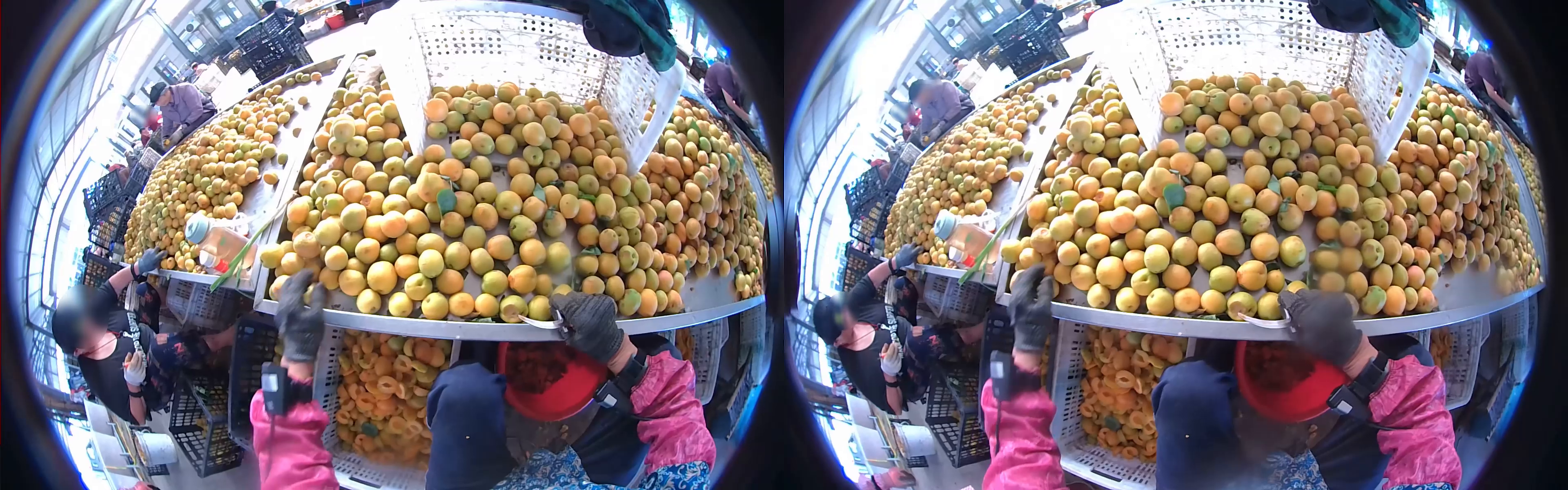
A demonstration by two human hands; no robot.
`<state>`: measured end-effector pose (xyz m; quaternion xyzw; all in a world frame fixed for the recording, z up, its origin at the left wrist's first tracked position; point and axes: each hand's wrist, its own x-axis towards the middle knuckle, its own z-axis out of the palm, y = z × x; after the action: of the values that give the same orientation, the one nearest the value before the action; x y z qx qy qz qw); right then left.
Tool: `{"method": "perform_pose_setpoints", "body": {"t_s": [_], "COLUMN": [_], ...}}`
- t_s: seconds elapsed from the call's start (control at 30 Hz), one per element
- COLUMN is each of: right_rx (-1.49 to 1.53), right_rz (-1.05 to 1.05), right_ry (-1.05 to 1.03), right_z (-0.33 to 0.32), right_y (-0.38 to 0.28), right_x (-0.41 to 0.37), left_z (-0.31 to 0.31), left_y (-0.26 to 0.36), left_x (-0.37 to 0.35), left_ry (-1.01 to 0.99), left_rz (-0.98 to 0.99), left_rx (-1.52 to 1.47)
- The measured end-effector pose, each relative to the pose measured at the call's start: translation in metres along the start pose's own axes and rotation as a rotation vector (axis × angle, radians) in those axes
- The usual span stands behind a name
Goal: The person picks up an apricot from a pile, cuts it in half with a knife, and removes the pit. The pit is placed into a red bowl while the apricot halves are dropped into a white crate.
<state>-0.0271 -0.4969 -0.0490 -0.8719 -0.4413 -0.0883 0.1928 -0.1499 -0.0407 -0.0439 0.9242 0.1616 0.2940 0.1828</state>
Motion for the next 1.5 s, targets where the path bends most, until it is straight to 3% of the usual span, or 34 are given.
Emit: {"method": "perform_pose_setpoints", "body": {"t_s": [0.07, 0.13, 0.2, 0.33, 0.53, 0.63, 0.67, 0.73, 0.87, 1.0, 1.07, 1.13, 1.2, 1.33, 1.43, 1.5], "right_rx": [-0.054, -0.070, -0.084, -0.091, -0.087, -0.077, -0.064, -0.058, -0.055, 0.002, 0.017, 0.017, 0.012, 0.014, 0.017, 0.005], "right_rz": [0.005, 0.013, 0.024, -0.016, -0.025, -0.045, -0.048, -0.048, -0.028, 0.002, 0.013, 0.006, 0.003, 0.003, 0.026, 0.038], "right_ry": [-0.050, -0.065, -0.085, -0.034, -0.054, -0.016, -0.007, 0.018, -0.007, -0.005, -0.026, -0.030, -0.032, -0.011, -0.007, -0.008], "right_z": [0.000, -0.001, 0.001, 0.005, 0.000, 0.003, 0.003, 0.006, 0.002, 0.006, 0.007, 0.006, 0.007, 0.013, 0.011, 0.010], "right_y": [0.001, 0.001, 0.002, 0.005, 0.004, 0.005, 0.005, 0.006, 0.004, 0.005, 0.007, 0.007, 0.007, 0.010, 0.010, 0.009], "right_x": [-0.001, -0.001, -0.001, -0.004, -0.006, -0.008, -0.008, -0.008, -0.006, -0.006, -0.007, -0.008, -0.008, -0.011, -0.011, -0.009], "left_z": [0.036, 0.056, 0.078, 0.095, 0.094, 0.094, 0.092, 0.082, 0.031, -0.037, -0.066, -0.091, -0.105, -0.089, -0.037, -0.007], "left_y": [0.022, 0.056, 0.076, 0.072, 0.063, 0.057, 0.056, 0.063, 0.066, 0.032, -0.023, -0.076, -0.100, -0.099, -0.039, 0.008], "left_x": [0.026, 0.048, 0.064, 0.083, 0.071, 0.051, 0.045, 0.037, 0.005, -0.043, -0.075, -0.105, -0.120, -0.100, -0.049, -0.011], "left_ry": [0.010, -0.177, -0.504, -0.639, -0.566, -0.255, -0.252, -0.050, 0.036, 0.087, 0.075, 0.065, 0.121, 0.134, 0.124, 0.015], "left_rz": [0.248, 0.340, 0.267, 0.282, 0.251, 0.234, 0.234, 0.167, 0.048, -0.031, -0.134, -0.195, -0.335, -0.243, -0.183, 0.048], "left_rx": [0.010, 0.194, 0.514, 0.637, 0.487, 0.210, 0.213, -0.189, -0.403, -0.129, -0.013, 0.501, 0.682, 0.400, 0.021, -0.065]}}
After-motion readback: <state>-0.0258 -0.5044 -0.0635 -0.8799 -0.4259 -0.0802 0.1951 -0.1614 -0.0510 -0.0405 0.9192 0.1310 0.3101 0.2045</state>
